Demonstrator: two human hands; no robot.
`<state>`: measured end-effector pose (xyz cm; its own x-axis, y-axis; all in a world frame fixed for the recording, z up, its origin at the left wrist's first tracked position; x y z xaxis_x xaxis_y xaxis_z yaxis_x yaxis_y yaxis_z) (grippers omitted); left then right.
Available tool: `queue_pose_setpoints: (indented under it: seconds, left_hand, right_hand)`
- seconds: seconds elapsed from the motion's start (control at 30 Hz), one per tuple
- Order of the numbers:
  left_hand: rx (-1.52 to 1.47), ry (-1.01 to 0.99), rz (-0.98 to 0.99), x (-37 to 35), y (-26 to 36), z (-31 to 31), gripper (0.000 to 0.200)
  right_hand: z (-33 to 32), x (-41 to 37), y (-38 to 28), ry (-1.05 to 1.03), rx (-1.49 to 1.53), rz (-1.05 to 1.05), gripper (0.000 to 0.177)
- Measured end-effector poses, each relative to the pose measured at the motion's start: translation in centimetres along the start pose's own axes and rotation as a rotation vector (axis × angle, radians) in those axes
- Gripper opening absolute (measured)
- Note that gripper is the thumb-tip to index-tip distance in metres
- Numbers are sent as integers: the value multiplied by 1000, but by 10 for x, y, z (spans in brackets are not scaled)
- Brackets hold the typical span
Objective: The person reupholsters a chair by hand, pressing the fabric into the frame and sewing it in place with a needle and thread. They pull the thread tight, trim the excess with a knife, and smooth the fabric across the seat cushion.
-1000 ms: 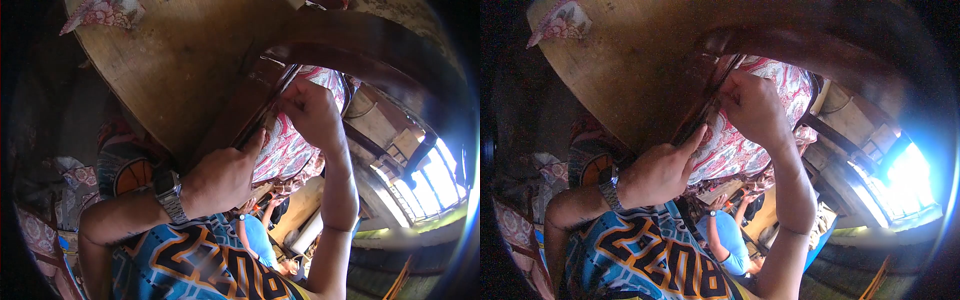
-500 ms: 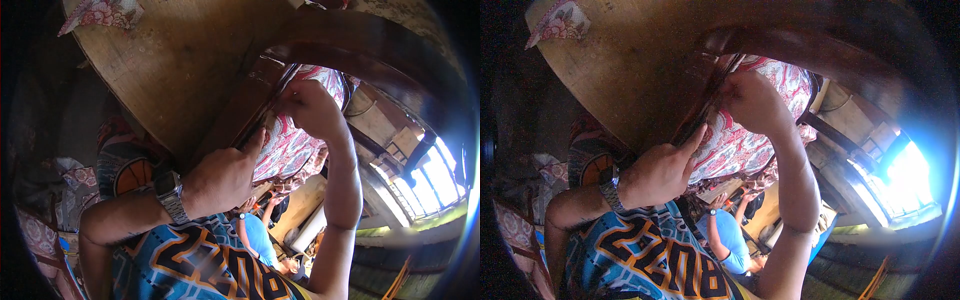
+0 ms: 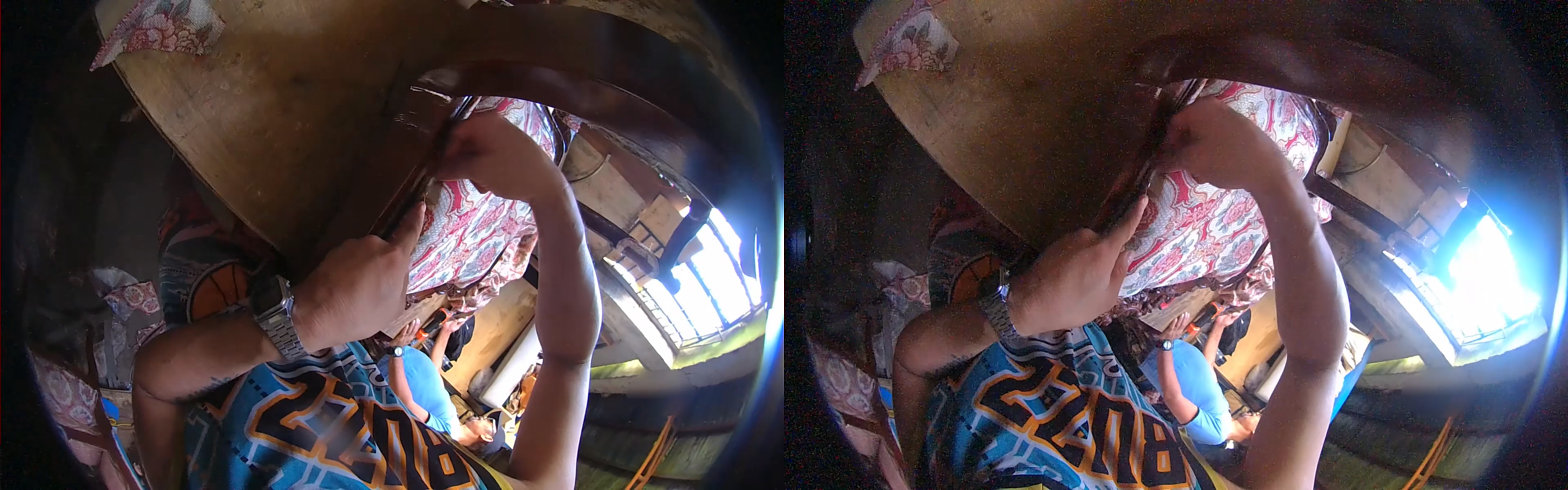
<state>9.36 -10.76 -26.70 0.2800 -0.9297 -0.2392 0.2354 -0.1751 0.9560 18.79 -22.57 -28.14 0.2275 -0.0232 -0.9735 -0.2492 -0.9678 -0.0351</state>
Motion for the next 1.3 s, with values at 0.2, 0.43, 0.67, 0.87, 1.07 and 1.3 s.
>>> queue_pose_setpoints:
  seconds: [0.2,0.43,0.67,0.87,1.07,1.3]
  left_hand:
    - [22,117,18,-20,8,-11,62]
    - [325,511,378,-129,78,-60,67]
    - [157,702,731,-261,137,-101,65]
    - [196,302,626,-302,170,-141,56]
    - [-156,1091,536,-306,175,-248,83]
    - [-470,1263,411,-289,102,-332,68]
  right_hand:
    - [2,-23,-7,185,157,-161,17]
    - [-1,-55,-8,716,220,-361,19]
    - [2,-39,-6,709,-14,-248,20]
    - [55,-66,29,385,1259,-714,46]
    - [5,-149,20,561,1262,-1082,60]
    - [5,-144,63,921,353,-244,17]
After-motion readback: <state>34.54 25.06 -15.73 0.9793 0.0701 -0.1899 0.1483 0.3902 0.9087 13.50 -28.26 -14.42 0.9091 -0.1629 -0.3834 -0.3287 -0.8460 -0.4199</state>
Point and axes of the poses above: each hand's wrist, its own x-axis towards the middle knuckle, its own z-axis out of the palm, y = z × x, the point moved 10 cm from there along x, towards the middle knuckle, and after that the axes turned 9 degrees about -y, right-handed, at the moved point
